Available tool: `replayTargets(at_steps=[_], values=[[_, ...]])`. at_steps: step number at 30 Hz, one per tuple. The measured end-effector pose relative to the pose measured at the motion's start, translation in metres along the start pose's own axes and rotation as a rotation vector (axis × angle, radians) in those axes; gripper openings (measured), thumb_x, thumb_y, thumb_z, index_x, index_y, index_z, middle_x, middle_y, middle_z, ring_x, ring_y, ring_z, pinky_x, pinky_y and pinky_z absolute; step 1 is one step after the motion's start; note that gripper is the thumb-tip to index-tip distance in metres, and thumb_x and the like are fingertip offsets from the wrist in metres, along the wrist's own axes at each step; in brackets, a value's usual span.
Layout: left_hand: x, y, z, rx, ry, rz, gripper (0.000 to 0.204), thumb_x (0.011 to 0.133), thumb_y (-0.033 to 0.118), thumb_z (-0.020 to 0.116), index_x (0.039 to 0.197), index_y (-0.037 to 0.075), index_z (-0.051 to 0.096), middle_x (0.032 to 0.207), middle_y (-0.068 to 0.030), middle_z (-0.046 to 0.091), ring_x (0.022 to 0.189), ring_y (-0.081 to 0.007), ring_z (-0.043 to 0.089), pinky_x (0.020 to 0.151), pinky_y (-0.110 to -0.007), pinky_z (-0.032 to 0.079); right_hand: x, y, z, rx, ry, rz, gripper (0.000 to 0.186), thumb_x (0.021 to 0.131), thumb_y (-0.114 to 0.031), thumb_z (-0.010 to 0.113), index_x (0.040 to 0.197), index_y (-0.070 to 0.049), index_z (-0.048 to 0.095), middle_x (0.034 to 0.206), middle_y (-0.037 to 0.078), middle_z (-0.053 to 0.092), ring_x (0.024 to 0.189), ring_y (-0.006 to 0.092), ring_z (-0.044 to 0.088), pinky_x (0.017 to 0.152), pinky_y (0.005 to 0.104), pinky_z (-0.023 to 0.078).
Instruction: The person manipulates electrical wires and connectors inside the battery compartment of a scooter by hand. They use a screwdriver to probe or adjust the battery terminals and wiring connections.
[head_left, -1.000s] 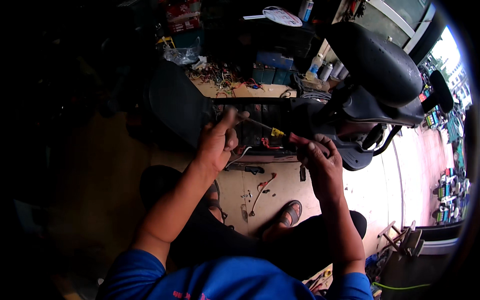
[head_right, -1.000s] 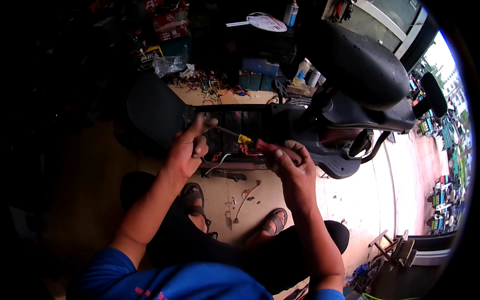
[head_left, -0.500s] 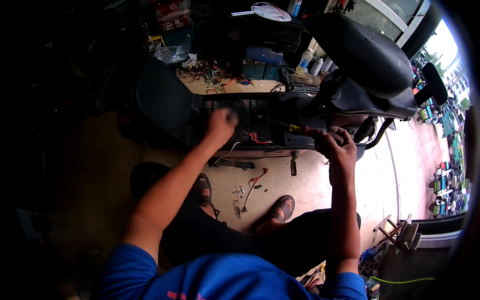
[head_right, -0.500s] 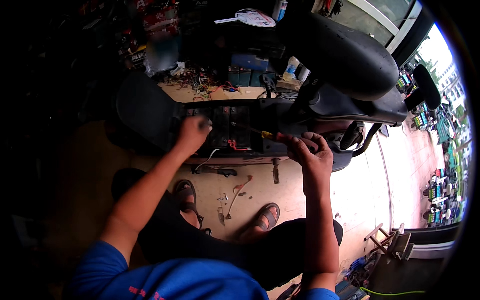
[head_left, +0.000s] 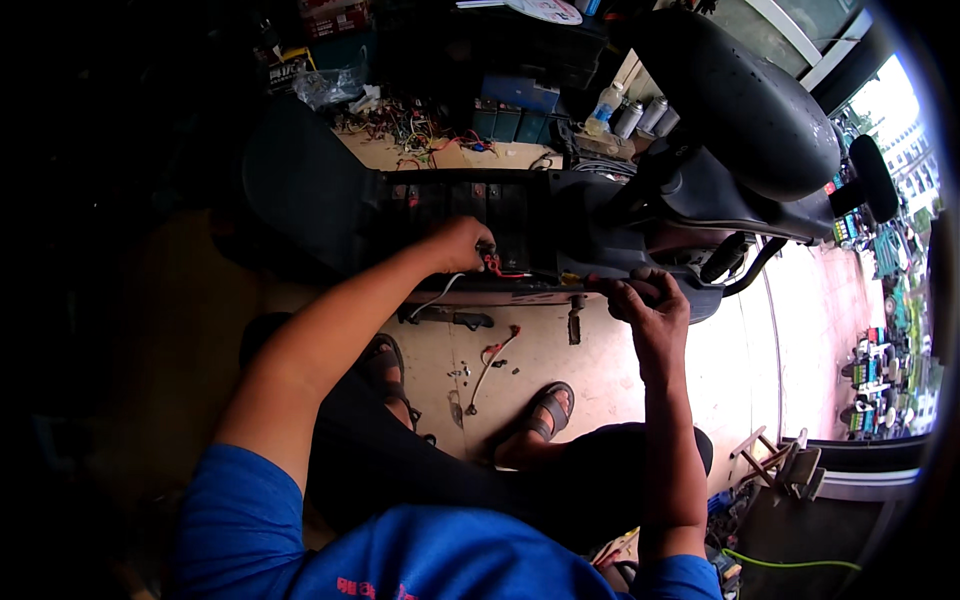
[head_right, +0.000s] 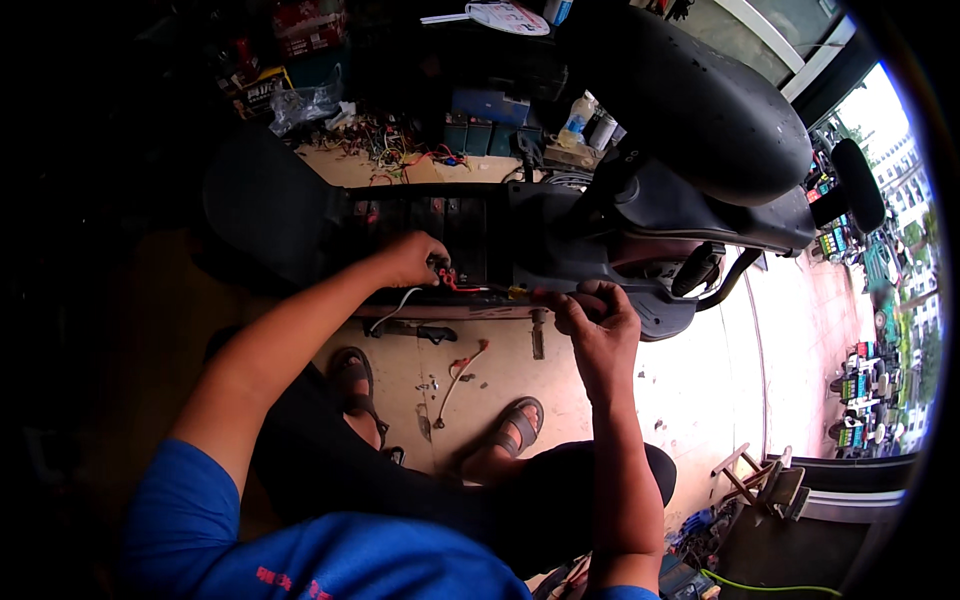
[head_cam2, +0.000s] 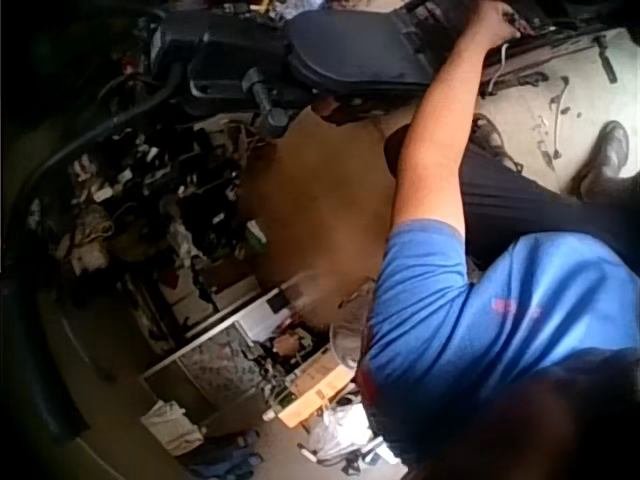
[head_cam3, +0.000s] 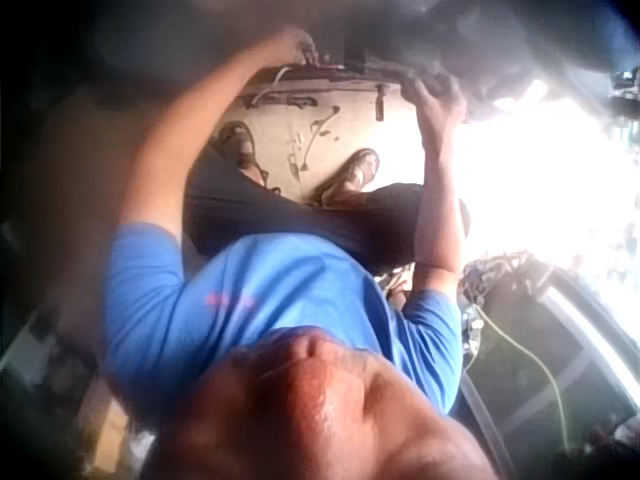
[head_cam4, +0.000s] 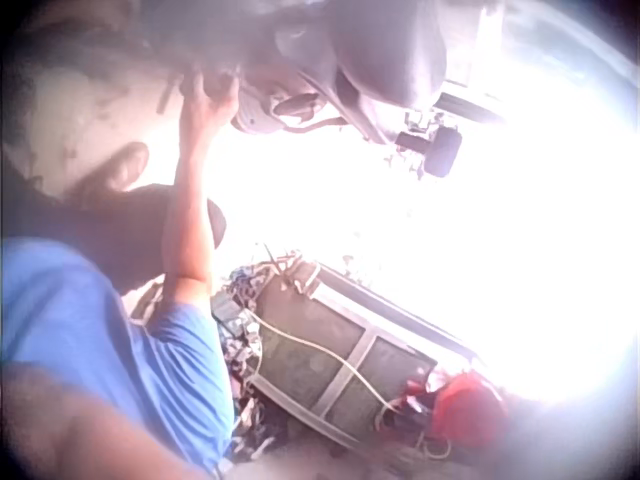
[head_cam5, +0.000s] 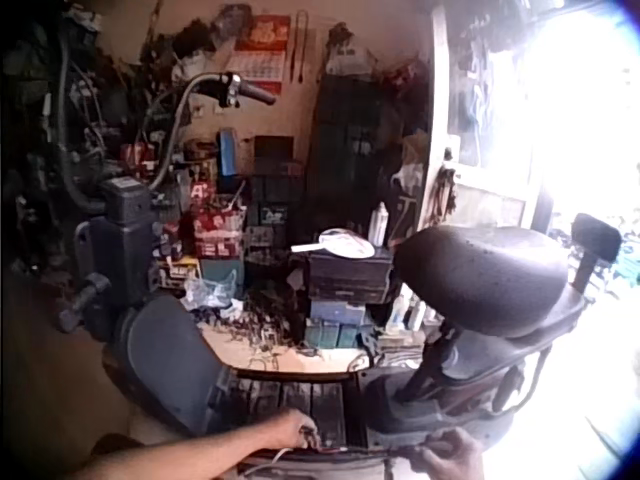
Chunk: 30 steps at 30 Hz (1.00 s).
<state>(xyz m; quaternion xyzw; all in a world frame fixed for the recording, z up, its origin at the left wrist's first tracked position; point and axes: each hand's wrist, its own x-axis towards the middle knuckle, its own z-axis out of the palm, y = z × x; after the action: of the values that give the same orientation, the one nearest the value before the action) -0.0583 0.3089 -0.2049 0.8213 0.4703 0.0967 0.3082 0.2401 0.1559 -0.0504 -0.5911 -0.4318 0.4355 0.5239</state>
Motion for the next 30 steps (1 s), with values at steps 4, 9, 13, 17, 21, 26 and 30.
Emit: replayTargets(at_steps=[4,9,13,17,21,26,30], values=[[0.0,0.001,0.004,-0.002,0.004,-0.01,0.033,0.075,0.015,0.086,0.108,0.011,0.081,0.099,-0.0121,0.079,0.091,-0.0295,0.075,0.082,-0.04,0.058,0.003,0.005,0.005,-0.045,-0.029,-0.01,0.023,0.095,-0.004,0.079,0.106,0.003,0.061,0.085,0.006,0.072,0.074,0.0088,0.064,0.069,0.0225,0.052],[0.003,-0.002,0.004,-0.116,0.091,-0.007,0.026,0.08,0.016,0.084,0.105,0.011,0.081,0.097,-0.0134,0.078,0.093,-0.03,0.075,0.085,-0.04,0.057,0.01,0.009,0.019,-0.124,-0.046,-0.085,0.02,0.098,-0.003,0.075,0.109,0.004,0.06,0.088,0.008,0.073,0.076,0.0104,0.065,0.07,0.024,0.053],[0.007,-0.006,0.003,-0.157,0.079,0.018,0.025,0.082,0.017,0.084,0.106,0.011,0.081,0.097,-0.0138,0.078,0.093,-0.0301,0.075,0.084,-0.041,0.057,0.016,0.013,0.03,-0.173,-0.07,-0.143,0.019,0.097,-0.003,0.077,0.107,0.002,0.061,0.088,0.006,0.074,0.077,0.0087,0.064,0.072,0.0237,0.053],[0.009,-0.006,0.001,-0.168,0.072,0.0,0.024,0.083,0.018,0.083,0.106,0.011,0.081,0.097,-0.014,0.078,0.091,-0.0305,0.074,0.084,-0.041,0.057,0.019,0.017,0.036,-0.242,-0.077,-0.167,0.019,0.094,-0.002,0.078,0.104,0.001,0.062,0.089,0.006,0.074,0.08,0.0084,0.067,0.075,0.0238,0.054],[0.011,-0.005,-0.001,-0.176,0.038,-0.004,0.023,0.084,0.019,0.083,0.105,0.011,0.082,0.097,-0.0142,0.078,0.09,-0.0306,0.074,0.083,-0.041,0.056,0.019,0.015,0.042,-0.297,-0.079,-0.185,0.017,0.094,-0.004,0.077,0.102,0.001,0.063,0.088,0.006,0.075,0.078,0.0083,0.067,0.074,0.0238,0.054],[0.011,-0.005,-0.002,-0.193,0.044,0.015,0.022,0.084,0.02,0.082,0.104,0.01,0.082,0.096,-0.0148,0.078,0.09,-0.0311,0.074,0.082,-0.041,0.056,0.015,0.004,0.051,-0.411,-0.064,-0.228,0.016,0.094,-0.005,0.076,0.102,0.001,0.063,0.085,0.006,0.076,0.075,0.0091,0.069,0.073,0.0249,0.055],[0.01,-0.005,-0.003,-0.186,0.034,0.021,0.024,0.084,0.022,0.081,0.104,0.01,0.081,0.096,-0.0156,0.078,0.09,-0.0324,0.074,0.083,-0.042,0.056,0.009,-0.006,0.06,-0.593,-0.099,-0.375,0.016,0.09,-0.003,0.077,0.101,-0.001,0.065,0.084,0.009,0.075,0.074,0.0164,0.073,0.071,0.0288,0.057]])
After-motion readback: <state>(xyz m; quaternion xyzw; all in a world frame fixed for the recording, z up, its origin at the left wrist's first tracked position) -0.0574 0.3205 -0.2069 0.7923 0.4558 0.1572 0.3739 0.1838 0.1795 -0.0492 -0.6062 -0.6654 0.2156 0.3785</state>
